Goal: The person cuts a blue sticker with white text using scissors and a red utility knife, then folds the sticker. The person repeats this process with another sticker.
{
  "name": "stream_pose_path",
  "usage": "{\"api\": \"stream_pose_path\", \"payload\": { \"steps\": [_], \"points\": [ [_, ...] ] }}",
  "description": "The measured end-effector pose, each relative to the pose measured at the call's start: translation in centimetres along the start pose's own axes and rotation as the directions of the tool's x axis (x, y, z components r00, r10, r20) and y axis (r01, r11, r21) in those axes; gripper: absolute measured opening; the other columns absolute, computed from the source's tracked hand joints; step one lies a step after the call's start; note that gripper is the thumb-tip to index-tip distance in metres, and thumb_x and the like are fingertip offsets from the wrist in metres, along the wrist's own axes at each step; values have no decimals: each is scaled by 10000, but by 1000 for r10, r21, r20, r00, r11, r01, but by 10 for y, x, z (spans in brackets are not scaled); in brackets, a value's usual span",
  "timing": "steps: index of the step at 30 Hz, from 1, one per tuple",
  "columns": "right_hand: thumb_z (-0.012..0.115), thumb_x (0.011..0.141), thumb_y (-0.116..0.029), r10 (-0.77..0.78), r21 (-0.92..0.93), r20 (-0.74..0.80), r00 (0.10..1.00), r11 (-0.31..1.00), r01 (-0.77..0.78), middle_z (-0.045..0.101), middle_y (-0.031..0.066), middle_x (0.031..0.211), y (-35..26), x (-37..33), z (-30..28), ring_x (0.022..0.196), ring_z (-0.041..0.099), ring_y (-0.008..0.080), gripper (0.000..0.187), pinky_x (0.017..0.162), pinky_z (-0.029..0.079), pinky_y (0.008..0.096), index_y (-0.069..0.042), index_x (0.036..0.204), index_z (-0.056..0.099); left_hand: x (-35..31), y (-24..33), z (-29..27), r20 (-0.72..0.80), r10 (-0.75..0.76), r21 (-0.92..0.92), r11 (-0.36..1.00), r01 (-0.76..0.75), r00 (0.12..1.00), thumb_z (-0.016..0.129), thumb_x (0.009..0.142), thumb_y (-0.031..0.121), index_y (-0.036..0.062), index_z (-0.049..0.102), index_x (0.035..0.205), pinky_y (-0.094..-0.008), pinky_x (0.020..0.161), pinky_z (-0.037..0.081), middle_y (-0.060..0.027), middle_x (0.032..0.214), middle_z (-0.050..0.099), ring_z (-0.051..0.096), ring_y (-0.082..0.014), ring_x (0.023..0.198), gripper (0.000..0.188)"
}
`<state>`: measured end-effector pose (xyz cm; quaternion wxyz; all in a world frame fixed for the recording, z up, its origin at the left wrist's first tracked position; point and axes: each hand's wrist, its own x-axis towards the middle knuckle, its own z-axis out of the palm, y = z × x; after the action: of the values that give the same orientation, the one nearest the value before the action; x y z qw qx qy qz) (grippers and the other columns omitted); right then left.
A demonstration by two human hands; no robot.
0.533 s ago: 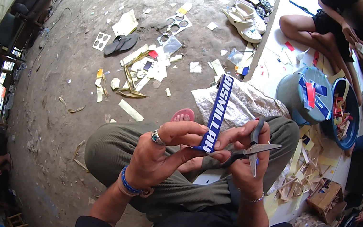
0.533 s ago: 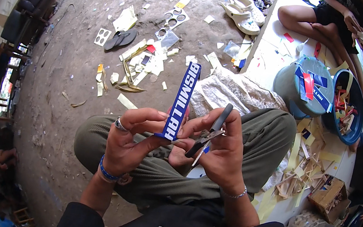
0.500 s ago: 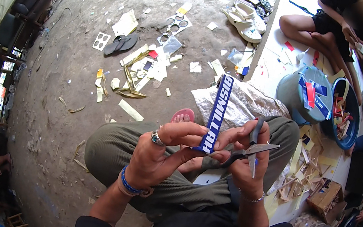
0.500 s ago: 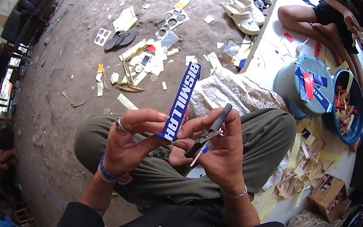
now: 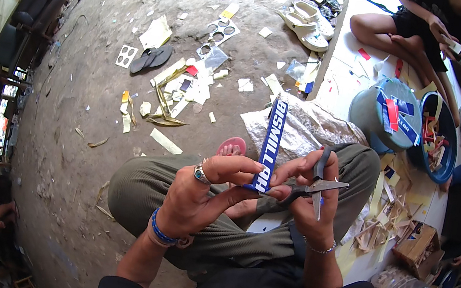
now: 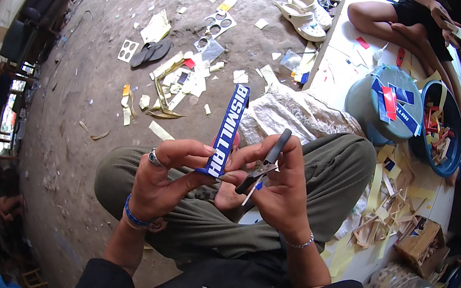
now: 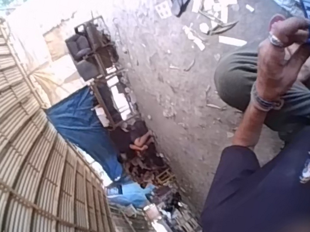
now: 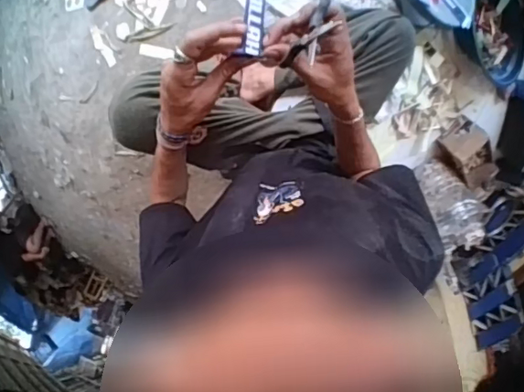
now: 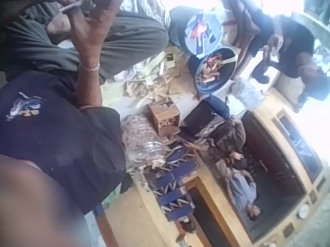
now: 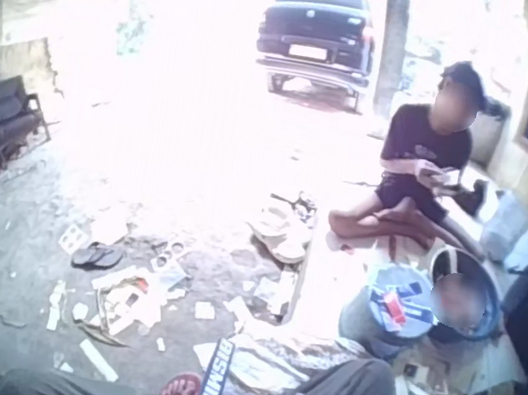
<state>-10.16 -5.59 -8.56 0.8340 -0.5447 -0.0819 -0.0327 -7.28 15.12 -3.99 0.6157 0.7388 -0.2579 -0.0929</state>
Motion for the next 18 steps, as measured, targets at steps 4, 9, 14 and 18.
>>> {"api": "stream_pose_path", "payload": {
  "steps": [4,9,14,18],
  "points": [
    [816,775,86,80,113,-51,995,991,-74,656,87,983,0,-5,4,960,671,155,573,858,475,301,-107,1131,411,-2,0,-1,6,-19,38,999,18,1000,754,850,-101,2,591,1189,-315,883,584,-138,1083,745,729,-209,1037,390],
    [862,730,67,-18,3,-45,999,1000,18,662,71,965,5,-4,-1,930,656,127,631,831,445,278,-122,1132,413,-4,-2,-1,34,-36,-33,999,37,999,737,848,-130,-14,620,1172,-306,900,575,-135,1079,737,713,-186,1053,364],
    [883,707,56,-17,-31,-63,998,999,15,673,62,944,3,-5,-1,896,646,107,651,831,430,272,-127,1124,418,-3,-4,-4,73,-44,-75,996,49,996,735,841,-132,-13,652,1175,-307,894,573,-139,1078,740,718,-185,1035,364],
    [898,722,15,26,-59,-57,998,998,-29,664,89,901,-2,-1,-3,848,664,137,619,793,538,270,-113,1111,434,-1,-5,-6,116,3,-34,999,1,993,756,845,-84,16,677,1182,-302,839,580,-121,1086,747,738,-183,982,360]
  ]
}}
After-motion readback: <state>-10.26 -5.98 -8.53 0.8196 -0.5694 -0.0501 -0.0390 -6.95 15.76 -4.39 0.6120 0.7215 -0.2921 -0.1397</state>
